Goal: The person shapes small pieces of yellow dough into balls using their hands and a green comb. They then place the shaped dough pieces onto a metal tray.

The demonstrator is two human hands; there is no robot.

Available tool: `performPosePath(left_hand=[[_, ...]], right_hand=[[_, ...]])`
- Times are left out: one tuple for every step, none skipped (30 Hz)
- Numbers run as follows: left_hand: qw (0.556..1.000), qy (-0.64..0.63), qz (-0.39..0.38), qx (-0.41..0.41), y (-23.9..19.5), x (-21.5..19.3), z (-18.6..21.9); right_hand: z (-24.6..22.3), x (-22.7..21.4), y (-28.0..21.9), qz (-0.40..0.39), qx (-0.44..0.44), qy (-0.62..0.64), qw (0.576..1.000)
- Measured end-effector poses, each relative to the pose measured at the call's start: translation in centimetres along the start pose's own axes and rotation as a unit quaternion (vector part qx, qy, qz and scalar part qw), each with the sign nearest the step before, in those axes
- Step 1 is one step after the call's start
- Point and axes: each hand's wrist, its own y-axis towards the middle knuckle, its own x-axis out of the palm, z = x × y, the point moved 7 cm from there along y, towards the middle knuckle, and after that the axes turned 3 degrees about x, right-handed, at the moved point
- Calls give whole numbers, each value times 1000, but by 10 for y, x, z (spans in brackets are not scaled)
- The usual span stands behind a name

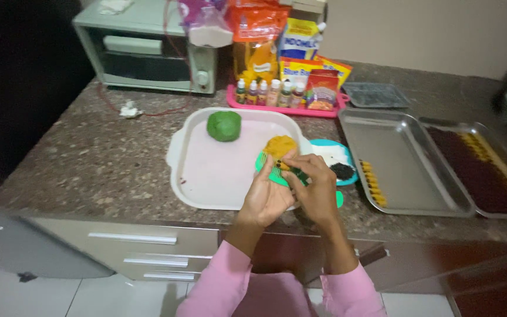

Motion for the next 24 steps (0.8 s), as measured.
performPosePath(left_hand=[[1000, 5, -3, -5, -1, 10, -6], [1000, 10, -6, -10, -2, 20, -12], [1000, 9, -6, -18, 3, 15, -19], [1000, 6, -13, -26, 9, 12, -25], [999, 3, -19, -34, 14, 8, -31], [999, 1, -21, -40, 19, 2, -35], [999, 27, -22, -42, 23, -4, -39], [997, 53, -22, -43, 28, -10, -41], [997, 52, -24, -47, 25, -3, -44], [998, 37, -6, -41, 22, 2, -44], [999, 23, 13, -36, 19, 6, -43], [999, 23, 13, -39, 19, 8, -44], [999, 23, 16, -31, 19, 10, -43], [999, 22, 20, -22, 19, 12, -41], [999, 22, 20, -24, 16, 14, -42], [999, 28, 22, -23, 16, 17, -42], [999, 34, 24, -22, 16, 20, -42], [999, 34, 23, -22, 17, 21, -42], [999, 36, 27, -24, 18, 21, -43], [998, 38, 33, -26, 17, 20, -42], [998, 40, 34, -26, 17, 21, -42], [998, 47, 42, -25, 17, 21, -41], [997, 54, 51, -24, 16, 22, -41], [997, 55, 52, -23, 17, 21, -41]], right_hand=[[8, -4, -2, 11, -1, -7, 1000], [16, -9, -4, 22, -2, -14, 1000], [17, -16, -5, 27, 2, -19, 999], [19, -23, -5, 30, 21, -1, 999], [21, -29, -4, 34, 40, 17, 998], [28, -40, -3, 37, 42, 13, 998], [38, -50, -2, 37, 63, 41, 996], [48, -60, -1, 36, 84, 70, 993], [76, -73, 0, 38, 85, 66, 993], [106, -86, 1, 52, 108, 4, 993], [136, -101, 2, 65, 132, -57, 988], [154, -112, 5, 66, 133, -59, 987], [175, -124, 8, 65, 159, -54, 984], [195, -134, 11, 62, 183, -48, 980], [217, -137, 9, 62, 184, -49, 980], [242, -140, 11, 55, 213, -75, 973], [267, -143, 12, 47, 241, -100, 964], [292, -141, 12, 48, 241, -101, 964], [320, -138, 12, 42, 256, -83, 962], [347, -131, 10, 35, 271, -63, 960], [339, -130, 10, 36, 272, -62, 960], [335, -127, 8, 10, 303, -89, 949], [330, -124, 5, -16, 333, -116, 936], [334, -122, 4, -17, 333, -114, 936]])
